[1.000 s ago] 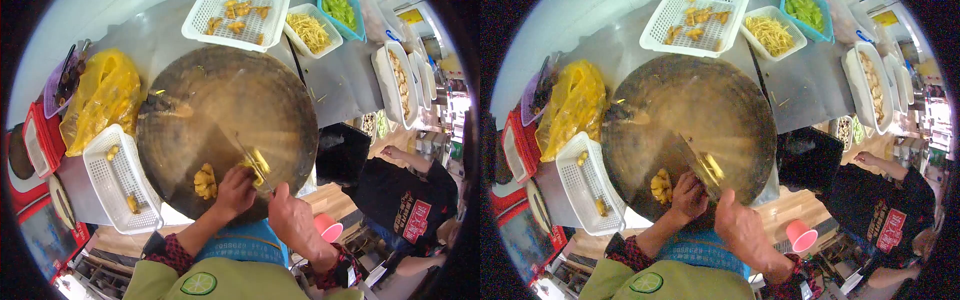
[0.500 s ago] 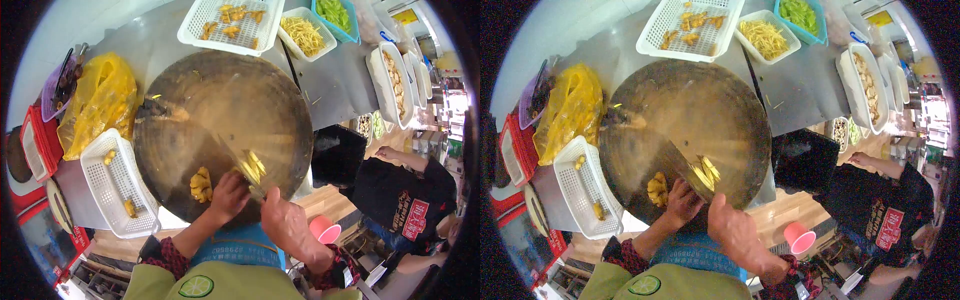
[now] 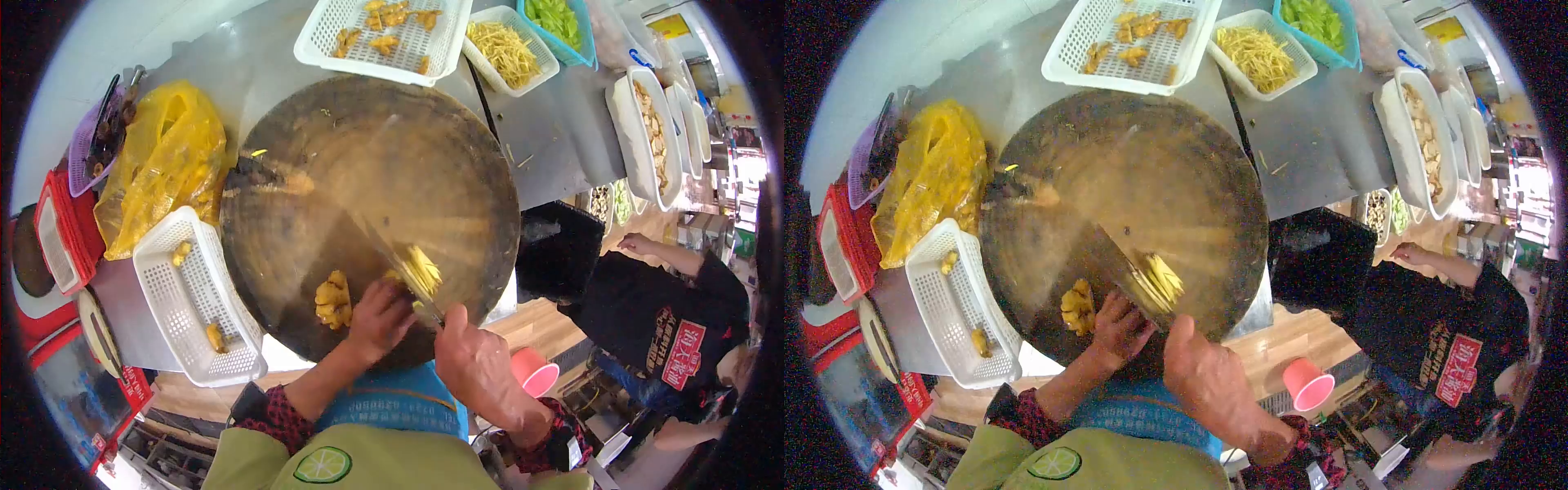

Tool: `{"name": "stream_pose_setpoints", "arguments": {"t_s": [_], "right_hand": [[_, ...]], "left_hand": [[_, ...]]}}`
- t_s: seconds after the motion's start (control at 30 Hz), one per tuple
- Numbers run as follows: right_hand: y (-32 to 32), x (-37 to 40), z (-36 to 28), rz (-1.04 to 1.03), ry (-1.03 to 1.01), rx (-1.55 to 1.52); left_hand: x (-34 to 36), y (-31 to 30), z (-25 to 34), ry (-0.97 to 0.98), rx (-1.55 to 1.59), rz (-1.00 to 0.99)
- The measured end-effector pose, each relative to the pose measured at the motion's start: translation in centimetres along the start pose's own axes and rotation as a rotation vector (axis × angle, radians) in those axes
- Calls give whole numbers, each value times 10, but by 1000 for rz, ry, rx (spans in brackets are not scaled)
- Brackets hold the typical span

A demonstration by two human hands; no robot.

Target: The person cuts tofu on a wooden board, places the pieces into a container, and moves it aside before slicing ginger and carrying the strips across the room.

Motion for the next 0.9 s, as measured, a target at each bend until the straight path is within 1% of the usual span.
{"name": "stream_pose_setpoints", "arguments": {"t_s": [0.07,0.1,0.13,0.17,0.23,0.3,0.33,0.4,0.47,0.5,0.57,0.6,0.67,0.73,0.8,0.83,0.9], "right_hand": [[8,-3,-5,27,-70,77],[4,-4,-5,37,-72,81],[4,-6,-2,3,-50,66],[5,-5,0,-34,-18,46],[-1,1,-9,-6,-19,41],[5,5,-10,7,-6,24],[8,0,-8,25,-33,47],[3,-2,-11,45,-77,81],[-2,1,-6,-11,12,48],[3,0,-4,-25,15,45],[16,-3,-9,-55,-86,102],[15,-5,-7,-46,-90,107],[12,-6,-4,-6,-32,95],[0,1,-12,-1,-33,54],[6,7,-12,-18,-21,5],[14,2,-9,-30,-38,33],[7,-2,-12,-28,-74,76]], "left_hand": [[5,-2,4,10,-11,15],[1,-3,3,-18,3,-22],[0,-4,1,-56,15,-57],[1,-4,3,-56,14,-56],[3,-7,5,-30,50,6],[11,-2,1,-31,38,-28],[10,-1,1,-12,20,-47],[7,-4,4,-15,27,-21],[4,-5,0,-14,35,-4],[7,-3,0,3,23,-1],[13,-2,4,24,14,-6],[11,-2,2,5,9,-28],[13,-1,2,-27,1,-49],[12,-3,1,3,0,-2],[14,-3,2,5,16,-42],[10,-3,3,26,20,-69],[11,-4,3,-6,14,-40]]}}
Point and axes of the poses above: each hand's wrist, its own x-axis away from the middle knuckle, its own y-axis out of the palm, z = x × y, the point moved 8 cm from there along -x, towards the middle knuckle, and after that the axes turned 10 degrees about -z, right-handed, at the moved point
